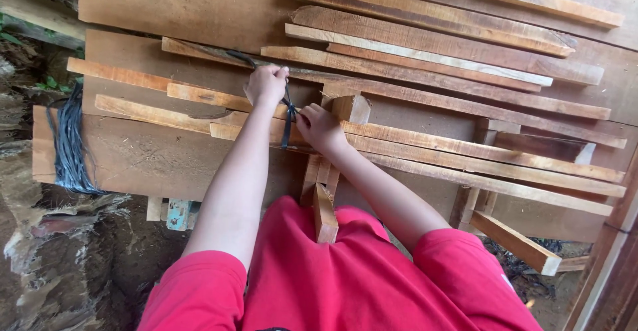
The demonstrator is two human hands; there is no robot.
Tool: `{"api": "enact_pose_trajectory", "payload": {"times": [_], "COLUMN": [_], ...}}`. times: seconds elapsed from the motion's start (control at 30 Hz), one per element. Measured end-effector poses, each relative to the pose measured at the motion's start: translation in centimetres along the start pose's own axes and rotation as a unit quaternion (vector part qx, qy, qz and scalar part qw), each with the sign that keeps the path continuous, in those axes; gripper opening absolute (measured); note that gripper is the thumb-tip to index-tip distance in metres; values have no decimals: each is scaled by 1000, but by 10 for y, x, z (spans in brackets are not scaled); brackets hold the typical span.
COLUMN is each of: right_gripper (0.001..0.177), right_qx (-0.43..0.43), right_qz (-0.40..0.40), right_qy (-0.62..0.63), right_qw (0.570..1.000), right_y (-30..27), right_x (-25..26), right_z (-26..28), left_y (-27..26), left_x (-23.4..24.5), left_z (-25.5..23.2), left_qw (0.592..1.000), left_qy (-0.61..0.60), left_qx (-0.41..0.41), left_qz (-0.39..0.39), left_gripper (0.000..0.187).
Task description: Organizing wood planks into a neat stack and tying them together with rubber strips.
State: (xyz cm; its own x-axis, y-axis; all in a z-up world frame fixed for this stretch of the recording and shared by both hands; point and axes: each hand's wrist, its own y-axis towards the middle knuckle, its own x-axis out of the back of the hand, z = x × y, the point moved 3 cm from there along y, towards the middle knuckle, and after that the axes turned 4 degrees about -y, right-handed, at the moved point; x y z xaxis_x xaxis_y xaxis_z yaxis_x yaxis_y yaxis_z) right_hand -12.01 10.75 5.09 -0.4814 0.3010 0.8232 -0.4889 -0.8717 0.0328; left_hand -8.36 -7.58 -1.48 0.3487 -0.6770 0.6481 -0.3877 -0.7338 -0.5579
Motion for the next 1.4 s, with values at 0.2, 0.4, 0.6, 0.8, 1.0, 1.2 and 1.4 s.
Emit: {"api": "enact_pose_trajectory", "payload": {"times": [0.2,0.4,0.6,0.8,1.0,1.2,1.4], "right_gripper": [16,18,16,21,22,23,30], "right_qx": [-236,-366,-387,-371,-333,-387,-369], "right_qz": [46,41,-5,32,74,47,98], "right_qy": [111,301,425,452,355,535,415], "right_qw": [964,879,818,810,870,749,826], "right_y": [0,4,-3,-2,-1,2,-10], "right_x": [-1,-28,-21,-26,-25,-17,-61], "right_z": [-1,-15,5,0,-2,0,-23], "left_y": [-34,-56,-20,-10,-26,-36,-41], "left_x": [29,33,-4,-14,0,7,12], "left_z": [-16,-26,-1,0,-15,-19,-28], "left_qw": [986,986,997,996,998,999,998], "left_qy": [-101,-82,11,43,16,-11,11], "left_qx": [-99,-99,24,54,56,29,63], "left_qz": [87,107,73,57,38,38,9], "left_gripper": [28,28,29,25,25,27,27]}}
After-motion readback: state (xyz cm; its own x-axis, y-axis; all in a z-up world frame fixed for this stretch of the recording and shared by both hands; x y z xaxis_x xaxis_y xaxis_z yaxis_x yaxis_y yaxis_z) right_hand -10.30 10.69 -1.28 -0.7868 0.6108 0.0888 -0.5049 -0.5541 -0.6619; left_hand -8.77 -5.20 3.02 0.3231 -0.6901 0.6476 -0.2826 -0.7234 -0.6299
